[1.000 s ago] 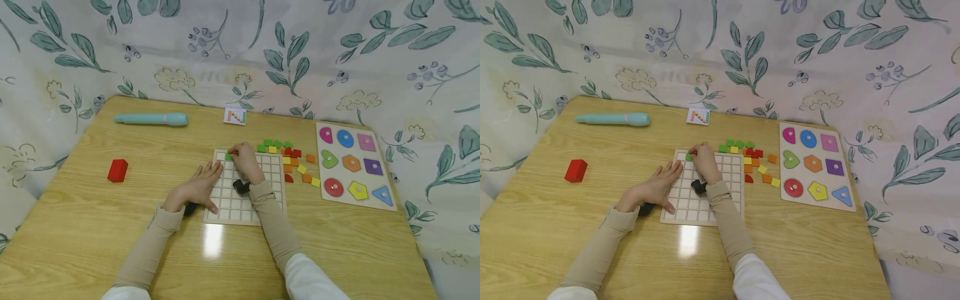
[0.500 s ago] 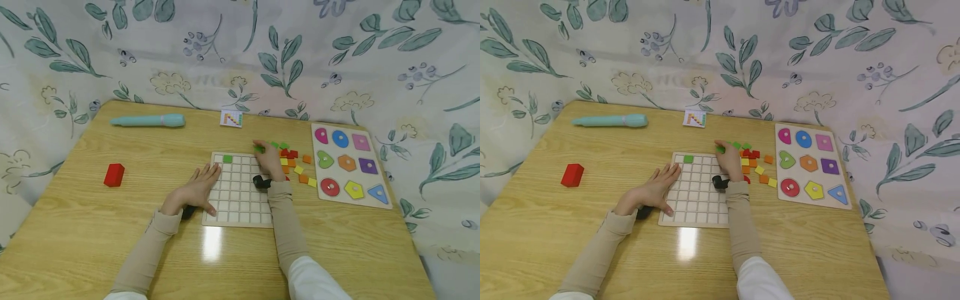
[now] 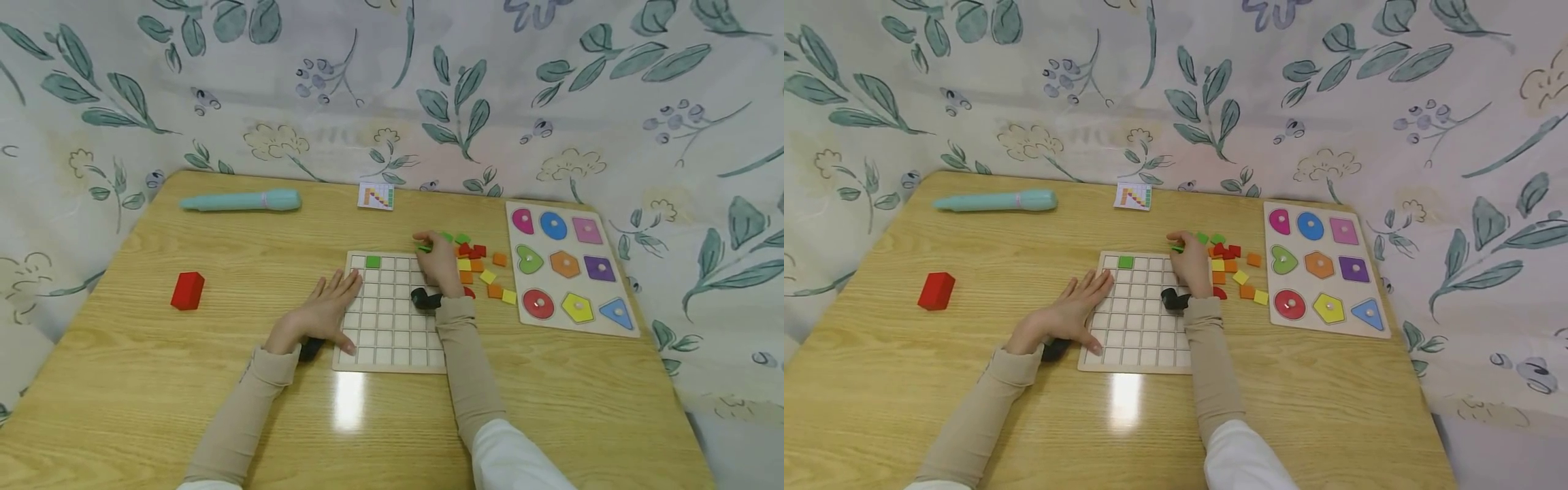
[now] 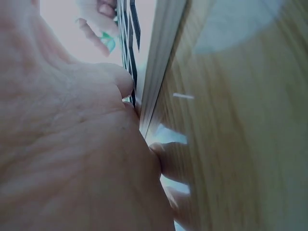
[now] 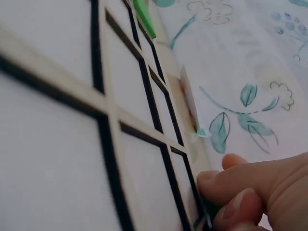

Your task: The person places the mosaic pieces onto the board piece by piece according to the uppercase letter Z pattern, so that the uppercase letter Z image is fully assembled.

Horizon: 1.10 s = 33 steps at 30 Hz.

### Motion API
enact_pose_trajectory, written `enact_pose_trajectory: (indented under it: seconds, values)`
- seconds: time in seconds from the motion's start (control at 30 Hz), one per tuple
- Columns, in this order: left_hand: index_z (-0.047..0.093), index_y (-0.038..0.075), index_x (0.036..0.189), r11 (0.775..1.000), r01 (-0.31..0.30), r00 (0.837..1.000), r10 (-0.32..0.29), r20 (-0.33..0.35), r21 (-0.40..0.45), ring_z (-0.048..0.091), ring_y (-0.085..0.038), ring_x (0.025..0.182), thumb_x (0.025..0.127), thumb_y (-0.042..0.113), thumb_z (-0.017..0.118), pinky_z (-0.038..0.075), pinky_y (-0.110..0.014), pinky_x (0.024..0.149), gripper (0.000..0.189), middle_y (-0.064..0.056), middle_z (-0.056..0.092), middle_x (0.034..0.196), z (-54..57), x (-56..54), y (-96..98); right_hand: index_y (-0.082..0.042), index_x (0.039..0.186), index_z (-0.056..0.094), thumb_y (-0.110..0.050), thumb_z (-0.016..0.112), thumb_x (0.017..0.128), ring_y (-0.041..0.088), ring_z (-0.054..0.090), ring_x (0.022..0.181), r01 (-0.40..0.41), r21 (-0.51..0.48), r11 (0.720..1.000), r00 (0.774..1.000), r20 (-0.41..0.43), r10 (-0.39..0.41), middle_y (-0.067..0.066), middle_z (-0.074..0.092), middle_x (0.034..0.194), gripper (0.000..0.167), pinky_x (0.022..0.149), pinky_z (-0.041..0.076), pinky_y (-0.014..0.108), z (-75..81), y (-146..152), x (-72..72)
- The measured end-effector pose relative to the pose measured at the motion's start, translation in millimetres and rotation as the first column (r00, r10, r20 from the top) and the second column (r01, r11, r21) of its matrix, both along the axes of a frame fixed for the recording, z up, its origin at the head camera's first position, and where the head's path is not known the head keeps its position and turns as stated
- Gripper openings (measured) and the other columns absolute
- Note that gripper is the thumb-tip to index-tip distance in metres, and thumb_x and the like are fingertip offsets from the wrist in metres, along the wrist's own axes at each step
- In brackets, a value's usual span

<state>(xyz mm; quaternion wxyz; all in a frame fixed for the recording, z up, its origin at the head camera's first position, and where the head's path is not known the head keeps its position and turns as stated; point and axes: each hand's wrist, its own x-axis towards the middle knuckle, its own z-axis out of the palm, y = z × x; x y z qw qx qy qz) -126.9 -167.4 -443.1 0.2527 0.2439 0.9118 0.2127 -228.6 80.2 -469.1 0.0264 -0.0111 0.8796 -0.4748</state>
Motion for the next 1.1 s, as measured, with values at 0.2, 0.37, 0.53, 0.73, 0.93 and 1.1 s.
enact_pose_trajectory:
  seconds: [0.2, 0.37, 0.53, 0.73, 0.93, 1.1]
  values:
    - [-0.007, 0.004, 0.154, 1.0, -0.008, 1.0, 0.008, -0.019, -0.007, -0.021, -0.038, 0.147, 0.06, 0.045, 0.087, -0.013, -0.06, 0.117, 0.139, -0.014, -0.016, 0.162, -0.9, -2.0, -2.0, -0.006, 0.115, 0.065, -0.014, 0.068, 0.09, 0.018, 0.061, 0.084, 0.048, -0.208, 0.977, 0.999, 0.011, -0.047, 0.015, 0.067, 0.11, 0.027, 0.072, 0.051, 0.026, -3.1, -0.4, -1.0]
    - [-0.006, 0.001, 0.154, 1.0, 0.013, 0.999, -0.012, -0.031, 0.018, -0.021, -0.037, 0.147, 0.059, 0.046, 0.087, -0.012, -0.059, 0.118, 0.14, -0.017, -0.017, 0.161, -0.9, -2.6, 1.0, 0.0, 0.12, 0.061, -0.006, 0.063, 0.092, 0.009, 0.064, 0.066, 0.045, -0.437, 0.898, 0.999, 0.036, -0.032, 0.02, 0.065, 0.105, 0.029, 0.061, 0.056, 0.02, -0.7, -5.3, 1.1]
    - [-0.007, -0.002, 0.153, 1.0, 0.003, 1.0, -0.003, -0.026, 0.007, -0.017, -0.038, 0.148, 0.058, 0.047, 0.087, -0.009, -0.057, 0.12, 0.142, -0.018, -0.015, 0.161, 2.1, -2.1, 1.6, 0.003, 0.12, 0.061, -0.004, 0.06, 0.094, 0.021, 0.069, 0.079, -0.109, -0.386, 0.916, 0.99, 0.041, 0.135, 0.023, 0.066, 0.109, 0.027, 0.073, 0.06, 0.031, 16.0, -20.5, 3.6]
    - [-0.005, -0.004, 0.153, 1.0, -0.005, 1.0, 0.005, -0.031, -0.001, -0.012, -0.042, 0.148, 0.057, 0.046, 0.089, -0.004, -0.058, 0.12, 0.143, -0.021, -0.012, 0.161, 4.7, -3.1, -5.2, 0.0, 0.11, 0.067, -0.005, 0.06, 0.094, 0.023, 0.067, 0.081, -0.183, -0.202, 0.962, 0.98, 0.035, 0.194, 0.019, 0.068, 0.103, 0.018, 0.071, 0.058, 0.028, 21.3, -37.0, 9.4]
    - [-0.006, -0.002, 0.153, 1.0, -0.001, 1.0, 0.0, -0.026, -0.008, -0.014, -0.04, 0.149, 0.057, 0.047, 0.089, -0.004, -0.057, 0.121, 0.144, -0.018, -0.013, 0.162, 3.9, -1.0, -4.7, -0.004, 0.11, 0.069, -0.009, 0.059, 0.095, 0.024, 0.064, 0.091, -0.206, 0.016, 0.978, 0.978, 0.023, 0.206, 0.014, 0.069, 0.105, 0.019, 0.079, 0.053, 0.032, 16.0, -47.9, 16.3]
    - [-0.006, -0.002, 0.153, 1.0, -0.003, 1.0, 0.003, -0.025, -0.022, -0.013, -0.04, 0.149, 0.056, 0.048, 0.089, -0.004, -0.057, 0.121, 0.144, -0.019, -0.012, 0.162, 4.2, 0.7, -3.1, -0.001, 0.104, 0.071, -0.007, 0.061, 0.093, 0.027, 0.059, 0.091, -0.204, 0.089, 0.975, 0.979, -0.005, 0.205, 0.018, 0.064, 0.104, 0.016, 0.078, 0.051, 0.033, 10.5, -49.5, 16.2]
